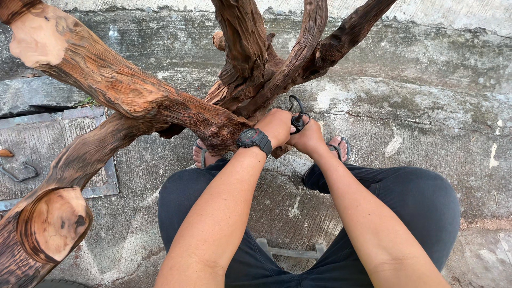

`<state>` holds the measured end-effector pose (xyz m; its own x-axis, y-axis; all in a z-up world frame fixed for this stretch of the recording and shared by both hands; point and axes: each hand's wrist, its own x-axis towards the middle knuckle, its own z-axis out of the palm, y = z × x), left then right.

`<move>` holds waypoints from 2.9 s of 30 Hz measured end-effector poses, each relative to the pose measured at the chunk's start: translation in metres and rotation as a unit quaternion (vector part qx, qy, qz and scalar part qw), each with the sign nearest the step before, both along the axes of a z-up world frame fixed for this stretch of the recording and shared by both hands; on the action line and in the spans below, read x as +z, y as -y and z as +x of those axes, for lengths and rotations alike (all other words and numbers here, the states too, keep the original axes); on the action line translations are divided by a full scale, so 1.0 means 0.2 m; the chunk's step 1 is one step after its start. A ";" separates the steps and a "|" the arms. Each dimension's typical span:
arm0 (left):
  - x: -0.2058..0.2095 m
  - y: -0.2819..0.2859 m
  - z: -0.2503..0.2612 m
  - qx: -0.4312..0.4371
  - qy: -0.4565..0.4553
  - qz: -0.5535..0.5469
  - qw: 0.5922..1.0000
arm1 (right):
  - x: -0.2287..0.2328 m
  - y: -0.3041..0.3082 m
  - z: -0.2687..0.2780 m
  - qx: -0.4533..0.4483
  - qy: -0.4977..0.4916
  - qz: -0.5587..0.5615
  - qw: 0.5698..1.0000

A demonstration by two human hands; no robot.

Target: The person uses a handheld rotary carving tool to shape and smooth the surface of a large, multi-branched piece of wood. They hold the wood steady with one hand while guiding the tool along the branches and trunk.

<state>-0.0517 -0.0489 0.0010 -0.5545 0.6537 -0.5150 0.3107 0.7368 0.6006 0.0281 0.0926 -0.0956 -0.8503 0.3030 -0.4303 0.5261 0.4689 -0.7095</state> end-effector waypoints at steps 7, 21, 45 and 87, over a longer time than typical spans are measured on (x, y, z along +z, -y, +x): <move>0.08 0.02 0.01 0.004 -0.003 0.015 1.000 | -0.02 -0.01 -0.01 0.004 0.011 0.016 1.000; 0.05 0.01 0.01 0.010 0.003 0.011 1.000 | 0.03 -0.01 -0.02 0.019 0.030 0.003 0.999; 0.51 0.16 0.11 -0.022 0.054 0.006 0.998 | 0.50 0.09 0.16 0.091 -0.049 0.030 0.994; 0.27 0.11 0.13 -0.075 -0.024 0.007 0.997 | 0.21 0.01 0.19 0.017 0.003 0.027 0.999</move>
<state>-0.0250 -0.0706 0.0559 -0.4734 0.7383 -0.4804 0.4460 0.6712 0.5921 0.0665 0.0898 -0.0530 -0.8578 0.2969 -0.4196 0.5137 0.5247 -0.6789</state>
